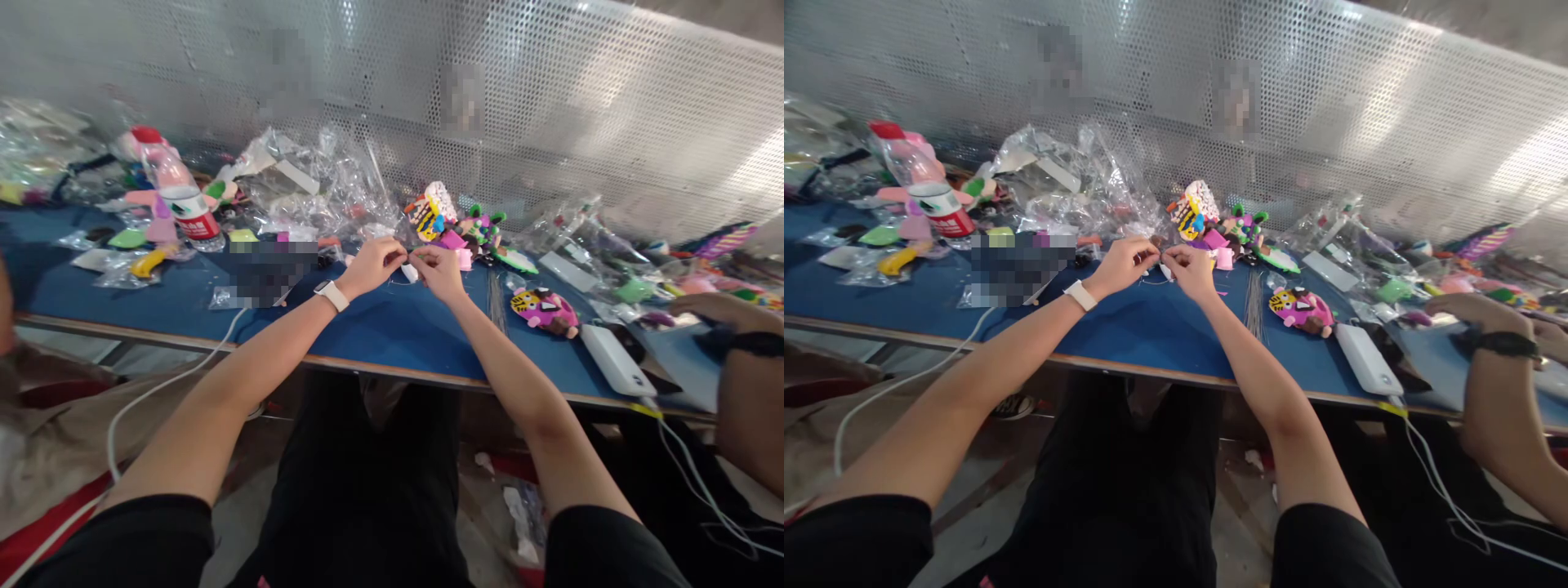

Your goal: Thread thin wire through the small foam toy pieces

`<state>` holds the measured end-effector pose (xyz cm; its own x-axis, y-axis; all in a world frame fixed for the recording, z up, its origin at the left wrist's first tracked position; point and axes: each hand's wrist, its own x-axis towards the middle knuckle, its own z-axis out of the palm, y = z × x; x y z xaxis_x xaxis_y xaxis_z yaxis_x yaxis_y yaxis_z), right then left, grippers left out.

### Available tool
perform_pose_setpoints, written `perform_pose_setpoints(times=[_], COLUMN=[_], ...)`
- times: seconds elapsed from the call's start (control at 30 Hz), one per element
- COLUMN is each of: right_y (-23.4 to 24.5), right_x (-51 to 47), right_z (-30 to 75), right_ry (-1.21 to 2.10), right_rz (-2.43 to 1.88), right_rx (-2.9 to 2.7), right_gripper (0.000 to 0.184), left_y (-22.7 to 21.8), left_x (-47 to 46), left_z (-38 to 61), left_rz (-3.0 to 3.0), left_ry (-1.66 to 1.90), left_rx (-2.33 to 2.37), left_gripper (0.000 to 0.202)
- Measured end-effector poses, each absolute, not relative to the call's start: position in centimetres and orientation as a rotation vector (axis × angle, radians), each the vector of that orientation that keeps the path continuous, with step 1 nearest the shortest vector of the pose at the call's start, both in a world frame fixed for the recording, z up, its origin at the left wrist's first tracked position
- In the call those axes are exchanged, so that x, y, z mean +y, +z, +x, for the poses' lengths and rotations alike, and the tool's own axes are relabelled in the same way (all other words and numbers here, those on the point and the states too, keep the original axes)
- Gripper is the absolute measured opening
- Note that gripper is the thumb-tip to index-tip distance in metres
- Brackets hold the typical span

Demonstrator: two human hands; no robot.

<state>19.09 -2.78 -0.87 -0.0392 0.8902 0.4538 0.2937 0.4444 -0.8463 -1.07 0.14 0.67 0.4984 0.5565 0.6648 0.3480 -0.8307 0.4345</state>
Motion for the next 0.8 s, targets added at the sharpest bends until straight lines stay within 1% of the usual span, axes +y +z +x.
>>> perform_pose_setpoints(times=[0.23, 0.53, 0.8], right_y=[-0.9, -1.1, -1.1], right_x=[-3.0, -3.4, -3.4], right_z=[18.8, 18.3, 18.4], right_ry=[0.550, 0.324, 0.365], right_rz=[-1.096, -1.123, -1.111], right_rx=[-1.644, -1.680, -1.660], right_gripper=[0.034, 0.022, 0.021], left_y=[0.3, 0.1, 0.1], left_x=[-0.3, -0.7, -1.0], left_z=[-0.5, -0.3, 0.2], left_rz=[2.479, 2.423, 2.346], left_ry=[1.364, 1.372, 1.377], left_rx=[0.887, 0.917, 0.940], left_gripper=[0.015, 0.014, 0.014])
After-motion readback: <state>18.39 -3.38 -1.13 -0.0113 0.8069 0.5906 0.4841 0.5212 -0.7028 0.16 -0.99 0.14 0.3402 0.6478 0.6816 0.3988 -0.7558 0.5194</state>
